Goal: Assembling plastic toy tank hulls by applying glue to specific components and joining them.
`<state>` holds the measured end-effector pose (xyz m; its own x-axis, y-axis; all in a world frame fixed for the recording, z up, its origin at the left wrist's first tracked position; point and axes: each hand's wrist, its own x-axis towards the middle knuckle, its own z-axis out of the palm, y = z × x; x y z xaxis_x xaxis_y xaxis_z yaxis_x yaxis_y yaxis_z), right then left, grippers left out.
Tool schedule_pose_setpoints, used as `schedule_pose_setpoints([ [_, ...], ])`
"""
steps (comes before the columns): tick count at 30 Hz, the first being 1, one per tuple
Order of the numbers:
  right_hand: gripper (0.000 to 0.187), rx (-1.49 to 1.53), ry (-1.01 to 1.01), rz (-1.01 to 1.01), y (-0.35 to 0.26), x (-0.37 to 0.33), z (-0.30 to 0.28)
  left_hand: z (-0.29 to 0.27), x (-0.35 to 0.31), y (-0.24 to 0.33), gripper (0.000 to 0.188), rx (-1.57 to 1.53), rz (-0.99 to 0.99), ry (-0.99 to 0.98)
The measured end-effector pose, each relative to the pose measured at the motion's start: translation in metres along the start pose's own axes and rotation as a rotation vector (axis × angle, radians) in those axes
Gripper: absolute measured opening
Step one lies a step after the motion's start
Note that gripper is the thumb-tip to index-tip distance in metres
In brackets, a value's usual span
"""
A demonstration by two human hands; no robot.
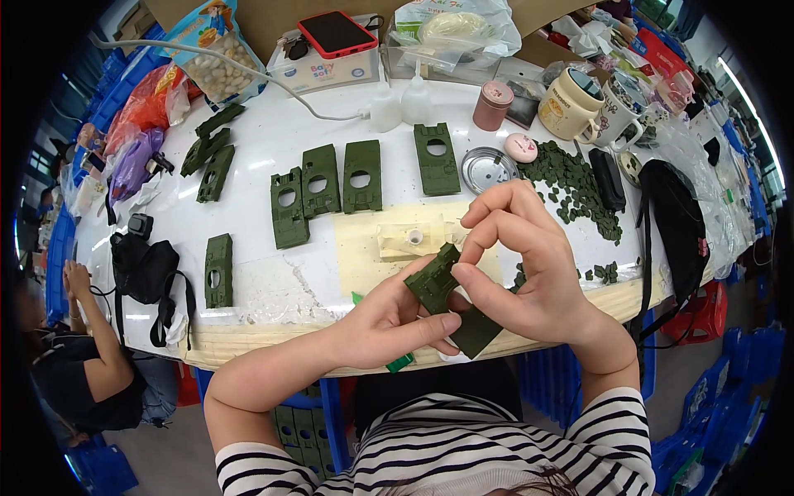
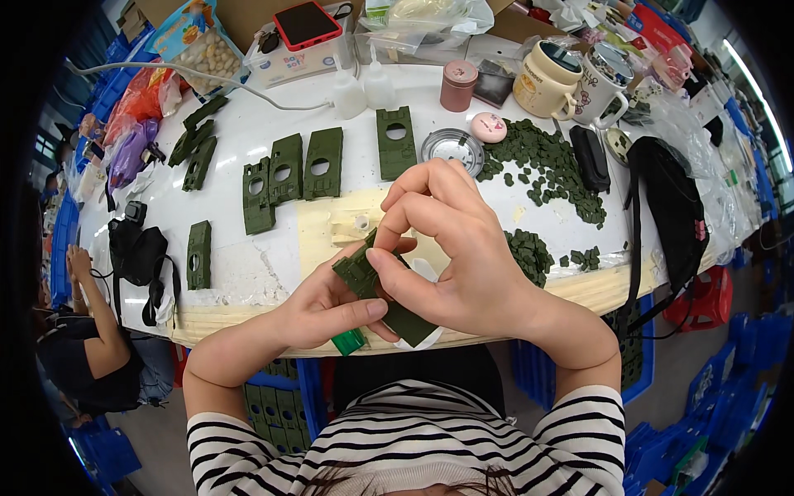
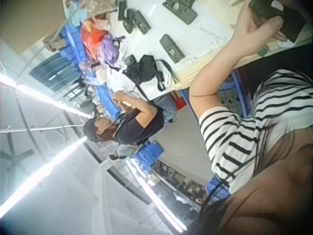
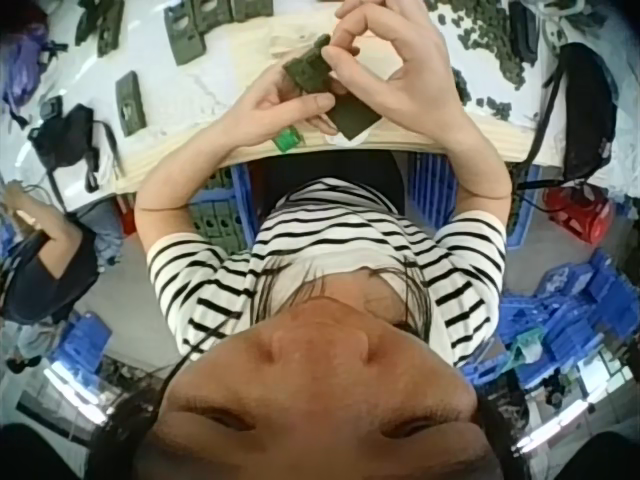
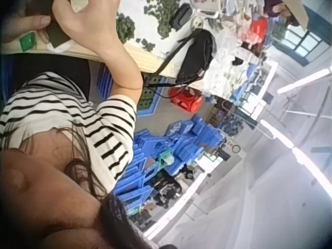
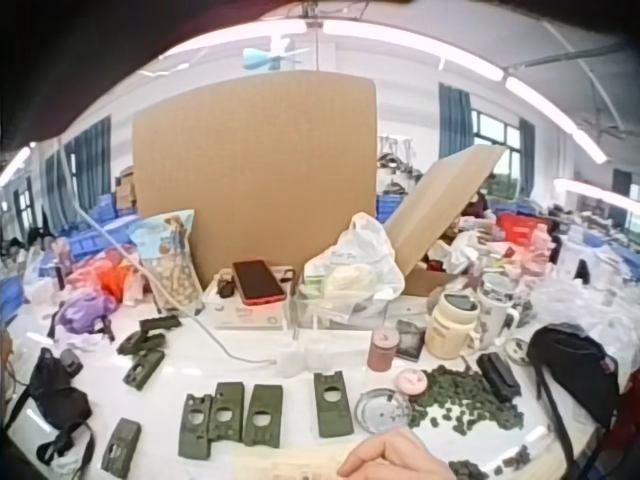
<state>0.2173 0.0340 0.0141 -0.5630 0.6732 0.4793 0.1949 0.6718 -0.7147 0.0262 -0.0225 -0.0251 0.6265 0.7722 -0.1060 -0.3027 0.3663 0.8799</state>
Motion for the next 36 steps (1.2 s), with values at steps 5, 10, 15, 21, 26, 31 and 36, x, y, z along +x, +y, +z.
schedule_pose_setpoints([
  [5,0.016,0.037,-0.052,0.018,0.0,0.0,0.002,-0.001,0.0,0.001,0.059,0.027,-0.007,-0.024],
  [10,0.018,0.03,-0.09,0.015,-0.001,0.001,0.003,-0.002,0.0,-0.001,0.059,0.007,-0.012,-0.038],
  [15,0.019,0.044,-0.104,0.013,0.0,0.0,0.006,-0.001,-0.001,0.001,0.058,0.018,-0.02,-0.042],
  [21,0.021,0.093,-0.082,0.027,-0.003,-0.002,0.006,0.0,-0.002,0.001,0.058,0.054,-0.014,-0.043],
  [26,0.019,0.096,0.0,-0.004,0.001,-0.002,-0.026,0.001,0.0,0.009,0.059,0.036,-0.078,0.004],
  [31,0.012,-0.226,-0.101,0.299,0.019,-0.037,-0.087,0.006,-0.005,0.013,0.067,0.062,-0.111,0.081],
  [36,0.012,-0.41,-0.335,0.63,0.049,-0.084,-0.131,0.003,-0.004,0.011,0.066,0.056,-0.116,0.051],
])
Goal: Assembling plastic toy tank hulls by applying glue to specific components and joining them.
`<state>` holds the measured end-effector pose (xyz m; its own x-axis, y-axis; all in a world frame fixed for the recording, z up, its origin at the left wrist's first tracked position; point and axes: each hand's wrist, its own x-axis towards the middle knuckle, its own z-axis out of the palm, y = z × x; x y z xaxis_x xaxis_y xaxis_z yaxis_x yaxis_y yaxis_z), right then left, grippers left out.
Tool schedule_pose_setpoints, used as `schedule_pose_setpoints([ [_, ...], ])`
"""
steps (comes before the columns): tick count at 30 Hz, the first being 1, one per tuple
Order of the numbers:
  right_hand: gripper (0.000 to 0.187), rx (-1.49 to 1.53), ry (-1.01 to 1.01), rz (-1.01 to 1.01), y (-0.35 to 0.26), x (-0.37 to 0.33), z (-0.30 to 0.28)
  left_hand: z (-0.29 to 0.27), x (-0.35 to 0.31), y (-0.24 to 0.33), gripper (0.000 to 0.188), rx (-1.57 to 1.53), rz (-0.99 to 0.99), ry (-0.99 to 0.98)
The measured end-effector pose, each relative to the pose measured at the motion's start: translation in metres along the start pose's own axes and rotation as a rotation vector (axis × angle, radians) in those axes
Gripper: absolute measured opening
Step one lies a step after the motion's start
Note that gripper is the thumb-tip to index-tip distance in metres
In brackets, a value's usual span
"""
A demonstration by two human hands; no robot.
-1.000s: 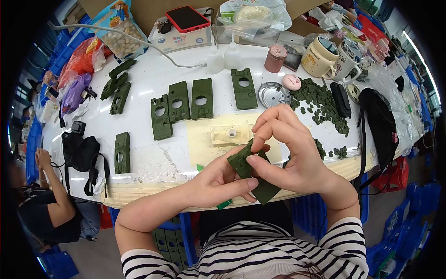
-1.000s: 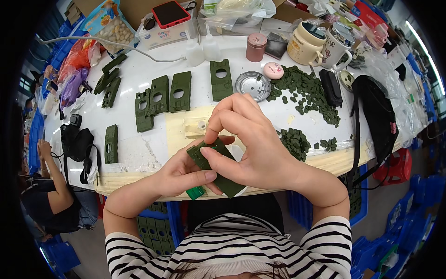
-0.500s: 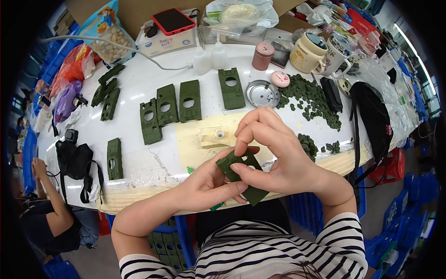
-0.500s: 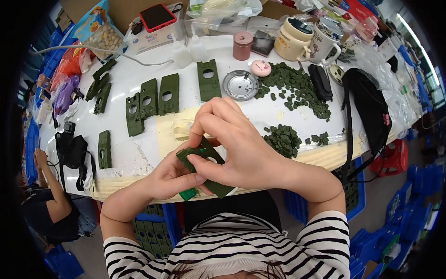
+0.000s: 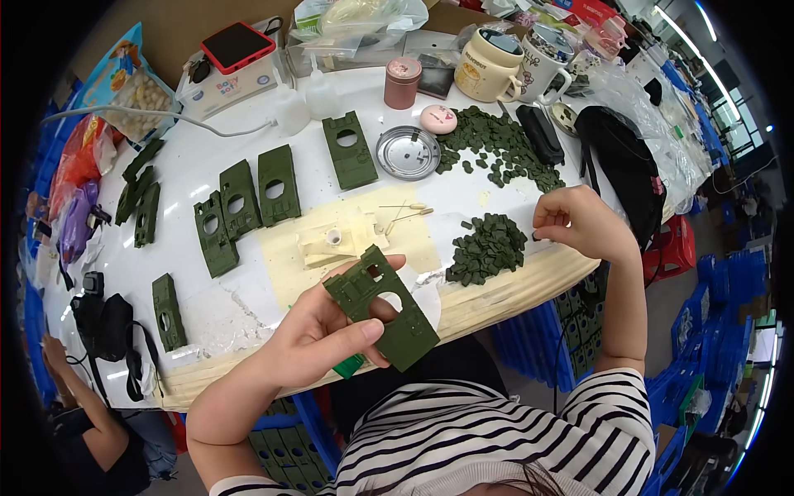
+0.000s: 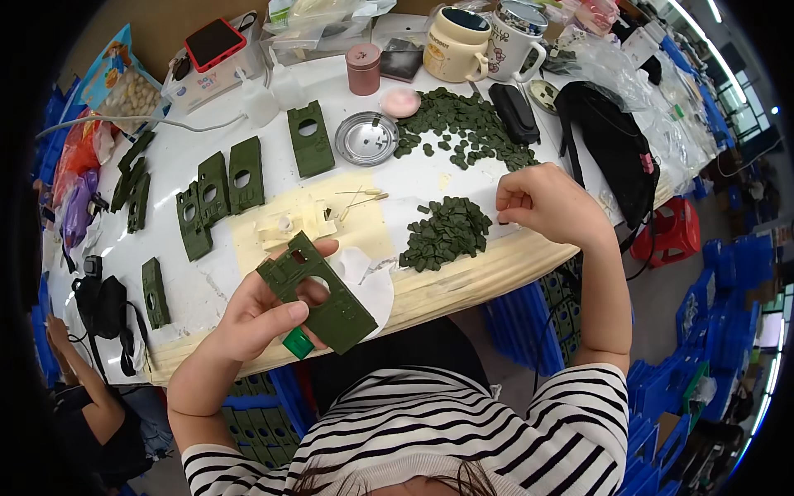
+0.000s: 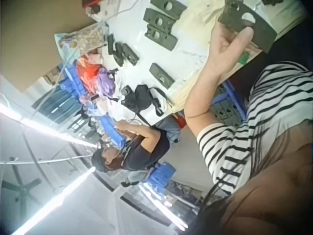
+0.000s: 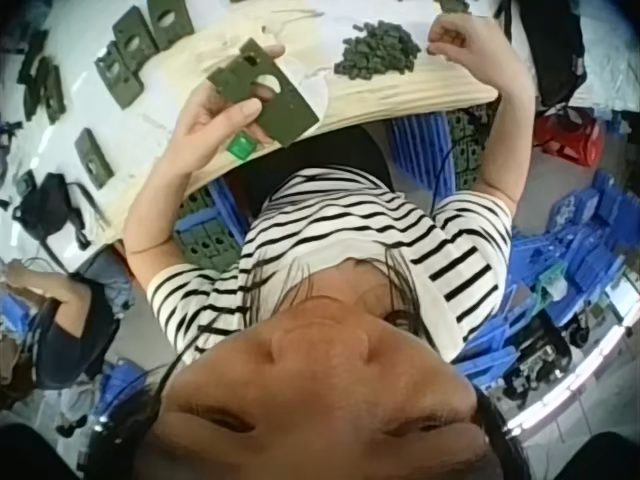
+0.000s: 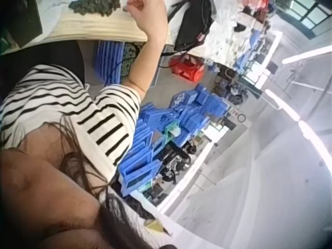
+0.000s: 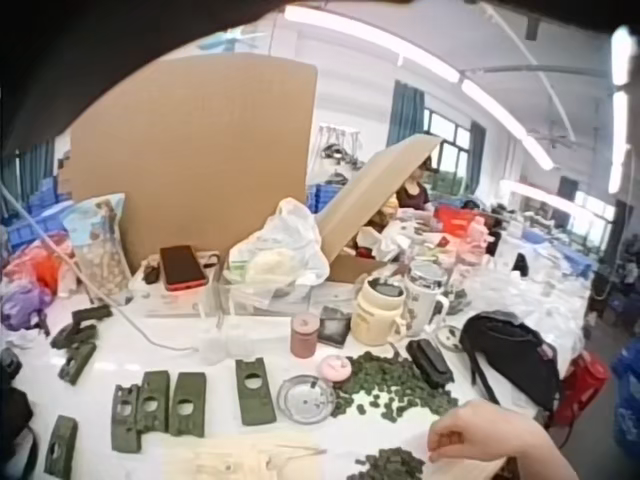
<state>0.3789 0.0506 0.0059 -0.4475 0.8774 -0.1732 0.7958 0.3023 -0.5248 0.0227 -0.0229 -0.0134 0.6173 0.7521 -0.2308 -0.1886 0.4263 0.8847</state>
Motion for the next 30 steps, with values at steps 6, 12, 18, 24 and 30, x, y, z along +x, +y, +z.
schedule_pose_setpoints([
  [6,0.011,0.016,-0.11,0.068,0.015,0.004,0.001,-0.004,0.001,-0.004,0.062,0.041,0.016,-0.014],
  [12,0.009,0.126,0.059,-0.045,0.012,0.003,0.0,-0.015,0.001,-0.009,0.053,-0.003,0.049,-0.094],
  [18,0.006,0.324,0.287,-0.237,-0.056,0.014,-0.006,-0.015,0.001,-0.006,0.054,0.098,0.113,0.0],
  [24,0.007,0.416,0.278,-0.545,-0.126,0.051,0.005,-0.023,-0.005,0.004,0.049,0.055,0.157,0.036],
  [30,0.016,0.664,-0.011,-0.433,-0.141,0.075,0.022,-0.028,-0.007,0.006,0.04,0.038,0.286,0.059],
])
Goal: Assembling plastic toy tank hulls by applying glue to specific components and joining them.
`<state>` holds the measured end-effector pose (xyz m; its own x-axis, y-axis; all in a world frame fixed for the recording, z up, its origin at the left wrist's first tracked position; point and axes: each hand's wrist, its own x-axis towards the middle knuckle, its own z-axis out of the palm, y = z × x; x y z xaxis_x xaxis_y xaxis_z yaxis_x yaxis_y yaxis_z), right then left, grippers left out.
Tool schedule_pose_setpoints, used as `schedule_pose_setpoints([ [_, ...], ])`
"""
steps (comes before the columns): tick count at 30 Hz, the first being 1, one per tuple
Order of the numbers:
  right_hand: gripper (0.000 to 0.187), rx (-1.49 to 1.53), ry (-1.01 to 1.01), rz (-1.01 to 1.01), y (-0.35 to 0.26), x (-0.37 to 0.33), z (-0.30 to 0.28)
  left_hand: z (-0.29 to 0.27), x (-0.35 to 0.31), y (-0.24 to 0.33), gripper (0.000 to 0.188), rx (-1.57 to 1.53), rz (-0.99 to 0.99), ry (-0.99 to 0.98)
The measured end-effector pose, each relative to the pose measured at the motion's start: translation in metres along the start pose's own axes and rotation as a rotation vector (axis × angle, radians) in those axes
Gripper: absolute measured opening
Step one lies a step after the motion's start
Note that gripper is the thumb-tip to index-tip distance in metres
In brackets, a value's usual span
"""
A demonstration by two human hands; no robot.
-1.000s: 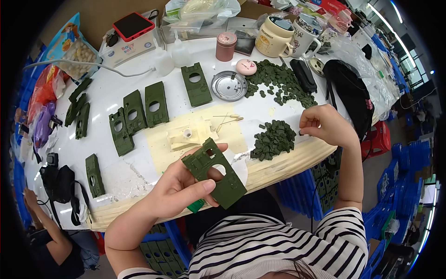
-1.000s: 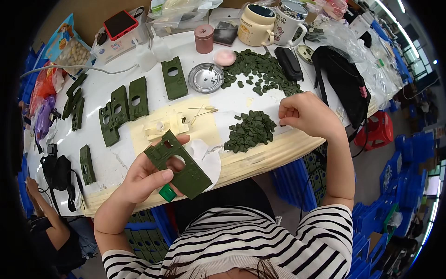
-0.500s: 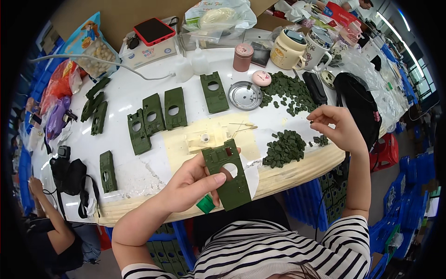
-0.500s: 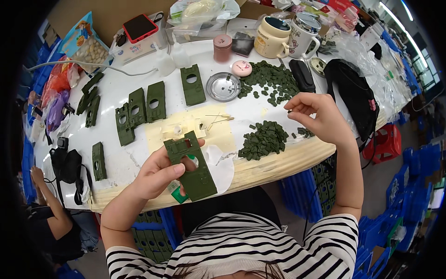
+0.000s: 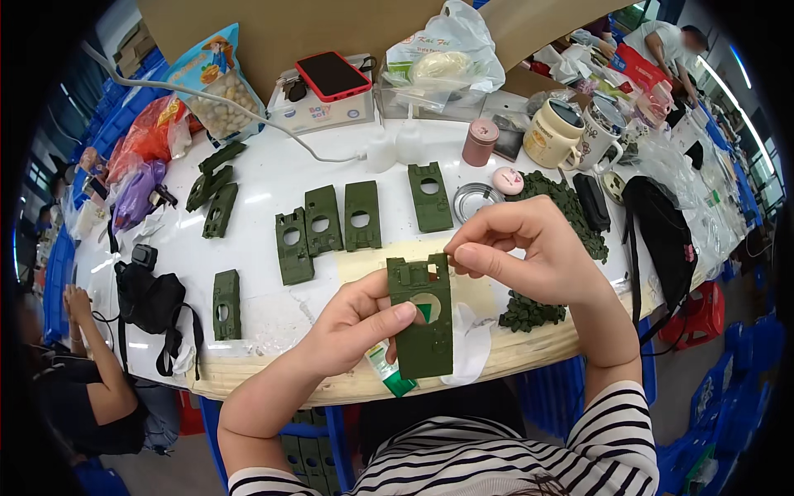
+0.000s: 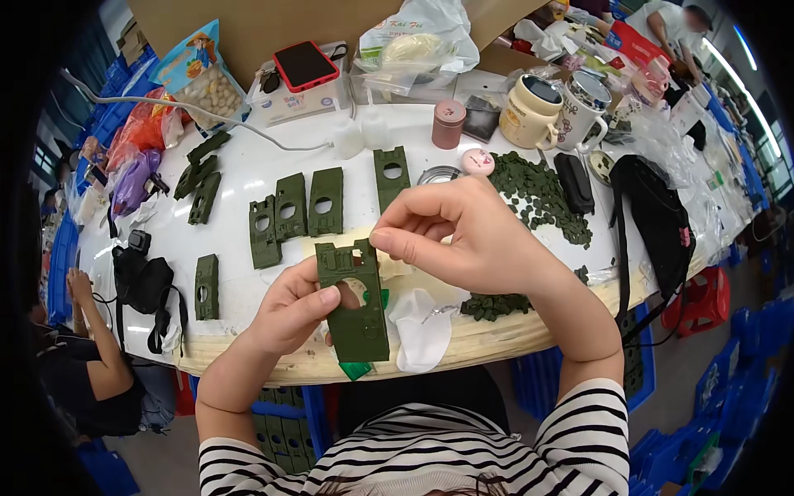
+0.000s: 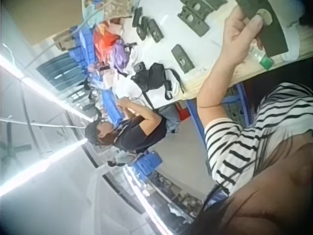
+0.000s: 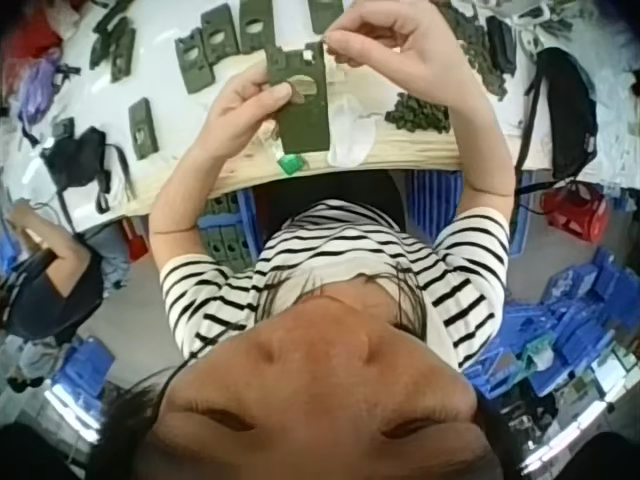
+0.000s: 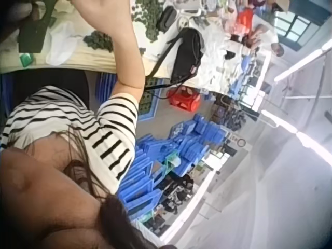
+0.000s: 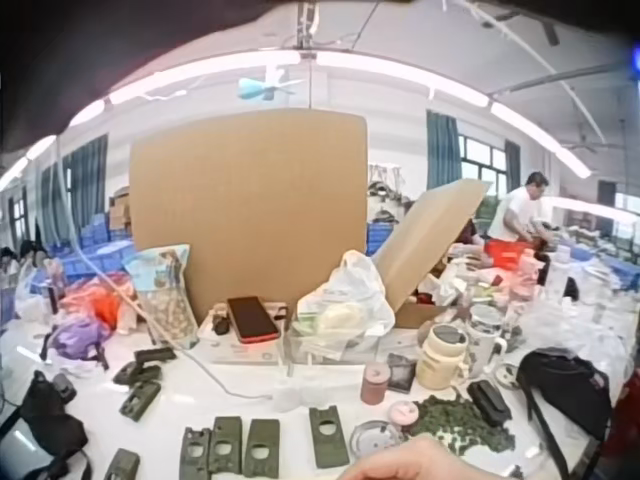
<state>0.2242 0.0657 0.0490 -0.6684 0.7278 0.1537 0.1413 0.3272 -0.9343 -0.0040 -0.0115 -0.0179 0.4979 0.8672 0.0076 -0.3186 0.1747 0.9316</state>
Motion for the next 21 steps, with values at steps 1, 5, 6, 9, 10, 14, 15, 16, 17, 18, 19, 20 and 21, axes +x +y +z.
schedule_pose_setpoints([
  [1,0.017,0.131,-0.018,0.085,0.006,-0.001,0.001,-0.002,0.0,0.001,0.039,0.022,-0.013,-0.021],
  [5,0.02,0.329,-0.099,0.223,0.02,-0.003,0.003,-0.004,0.001,0.013,0.037,0.061,-0.126,-0.061],
  [6,0.018,0.38,-0.133,0.203,0.026,-0.003,0.004,-0.004,0.001,0.017,0.037,0.066,-0.171,-0.06],
  [9,0.017,0.353,-0.2,0.227,0.025,-0.002,0.002,-0.006,0.001,0.019,0.04,0.177,-0.193,-0.086],
  [10,0.018,0.368,-0.187,0.234,0.026,-0.002,0.002,-0.006,0.002,0.016,0.042,0.14,-0.149,-0.057],
  [14,0.019,0.444,-0.052,0.262,0.028,0.001,0.005,-0.009,0.005,0.007,0.043,-0.215,-0.059,0.003],
  [15,0.02,0.467,0.003,0.267,0.027,0.002,0.004,-0.011,0.007,0.008,0.042,-0.355,-0.058,0.003],
  [16,0.022,0.456,0.056,0.236,0.032,0.003,0.003,-0.016,0.01,0.003,0.039,-0.459,0.026,-0.047],
  [17,0.022,0.493,0.109,0.224,0.035,0.003,0.004,-0.013,0.01,0.003,0.042,-0.346,0.046,0.016],
  [18,0.022,0.531,0.156,0.214,0.038,0.003,0.006,-0.006,0.011,0.003,0.046,-0.234,0.068,0.085],
  [19,0.023,0.568,0.204,0.203,0.04,0.003,0.008,-0.001,0.012,0.003,0.053,-0.122,0.089,0.153],
  [20,0.022,0.572,0.222,0.192,0.041,0.003,0.011,0.0,0.013,0.001,0.078,-0.065,0.113,0.115],
  [21,0.022,0.572,0.22,0.185,0.04,0.003,0.015,0.004,0.013,-0.002,0.081,-0.034,0.163,0.119],
])
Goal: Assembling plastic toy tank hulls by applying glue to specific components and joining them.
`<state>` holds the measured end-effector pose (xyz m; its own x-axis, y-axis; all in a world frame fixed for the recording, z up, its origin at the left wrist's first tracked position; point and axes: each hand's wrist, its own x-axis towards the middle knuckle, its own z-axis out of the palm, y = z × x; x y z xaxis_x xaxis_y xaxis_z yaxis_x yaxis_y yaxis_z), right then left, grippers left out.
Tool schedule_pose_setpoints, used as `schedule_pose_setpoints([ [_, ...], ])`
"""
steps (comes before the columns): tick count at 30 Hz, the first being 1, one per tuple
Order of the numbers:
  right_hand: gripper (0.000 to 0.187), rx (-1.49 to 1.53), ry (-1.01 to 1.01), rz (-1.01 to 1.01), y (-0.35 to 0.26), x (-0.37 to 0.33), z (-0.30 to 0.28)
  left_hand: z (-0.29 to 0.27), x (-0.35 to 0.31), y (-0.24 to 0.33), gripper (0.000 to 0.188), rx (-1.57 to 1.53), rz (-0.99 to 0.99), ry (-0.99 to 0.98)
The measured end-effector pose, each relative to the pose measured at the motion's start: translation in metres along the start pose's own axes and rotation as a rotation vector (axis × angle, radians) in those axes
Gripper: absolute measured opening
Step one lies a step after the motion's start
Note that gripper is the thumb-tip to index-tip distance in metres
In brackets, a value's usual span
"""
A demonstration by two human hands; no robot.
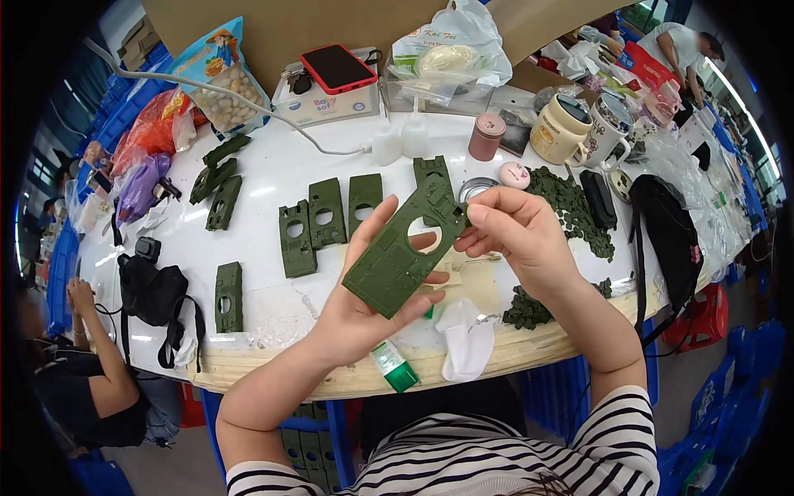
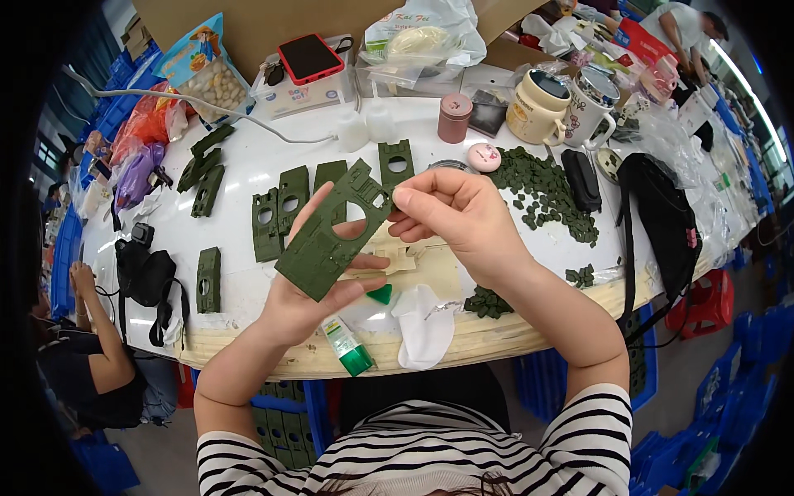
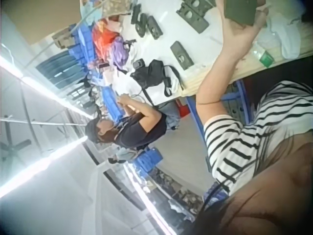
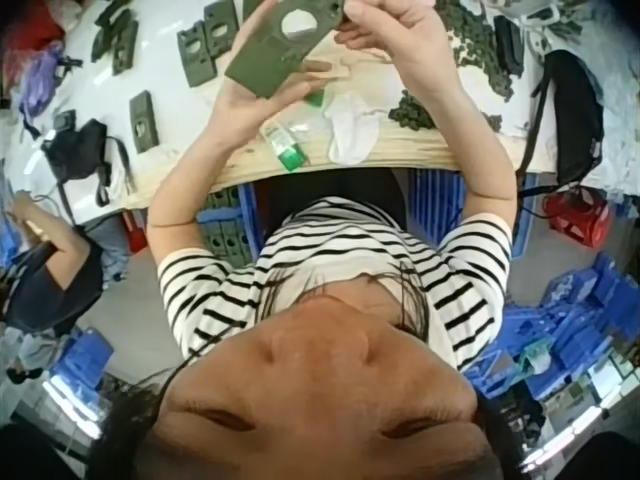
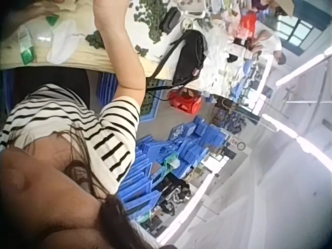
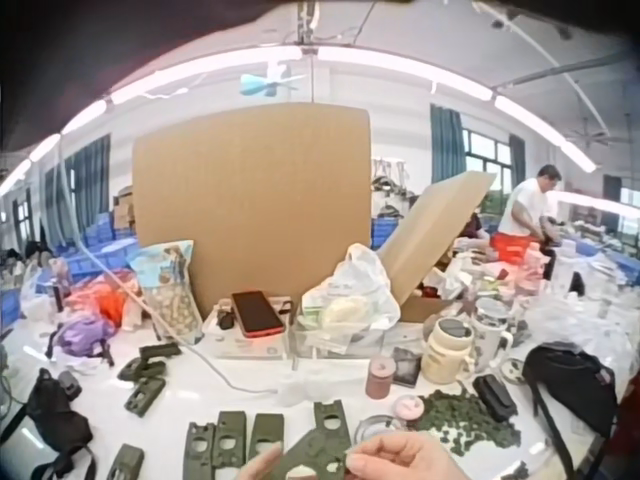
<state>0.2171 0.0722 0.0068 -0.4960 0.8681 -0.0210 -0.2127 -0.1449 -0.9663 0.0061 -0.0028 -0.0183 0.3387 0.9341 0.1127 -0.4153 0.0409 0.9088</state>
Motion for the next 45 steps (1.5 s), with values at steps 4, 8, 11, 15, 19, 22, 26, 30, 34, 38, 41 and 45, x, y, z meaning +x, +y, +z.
schedule_pose_setpoints([
  [4,0.022,-0.009,-0.038,0.005,0.008,-0.007,0.011,0.006,-0.004,-0.014,0.089,0.11,0.165,0.034],
  [8,0.022,-0.021,-0.076,0.009,0.008,-0.01,0.016,-0.007,-0.001,-0.013,0.08,0.247,0.282,0.081],
  [11,0.02,-0.061,-0.032,-0.057,0.006,-0.01,0.015,-0.006,0.001,-0.004,0.073,0.233,0.299,0.103],
  [15,0.022,-0.157,-0.004,-0.181,0.004,-0.01,0.015,0.001,-0.001,0.004,0.063,-0.087,0.132,0.128],
  [19,0.023,-0.179,-0.069,-0.137,0.0,-0.011,0.012,-0.001,0.0,0.008,0.06,-0.2,0.032,0.115],
  [22,0.02,-0.14,-0.117,-0.099,0.002,-0.01,0.01,-0.003,0.0,0.009,0.061,-0.181,0.045,0.12],
  [26,0.017,-0.125,-0.108,-0.055,-0.002,-0.01,0.011,-0.004,0.0,0.011,0.06,-0.169,0.052,0.139],
  [30,0.016,-0.122,-0.128,-0.044,-0.003,-0.01,0.007,-0.003,-0.001,0.008,0.057,-0.174,0.034,0.169],
  [34,0.014,-0.164,-0.12,-0.116,-0.003,-0.013,0.008,-0.004,-0.003,0.006,0.057,-0.124,-0.011,0.145],
  [38,0.011,-0.374,-0.081,-0.236,-0.008,-0.018,0.012,-0.002,-0.004,0.004,0.058,-0.101,-0.044,0.12],
  [41,0.01,-0.448,-0.08,-0.261,-0.01,-0.018,0.01,-0.002,-0.005,0.002,0.058,-0.108,-0.059,0.105],
  [45,0.008,-0.55,-0.104,-0.349,-0.009,-0.017,0.008,-0.002,-0.004,0.004,0.059,-0.106,-0.061,0.111],
])
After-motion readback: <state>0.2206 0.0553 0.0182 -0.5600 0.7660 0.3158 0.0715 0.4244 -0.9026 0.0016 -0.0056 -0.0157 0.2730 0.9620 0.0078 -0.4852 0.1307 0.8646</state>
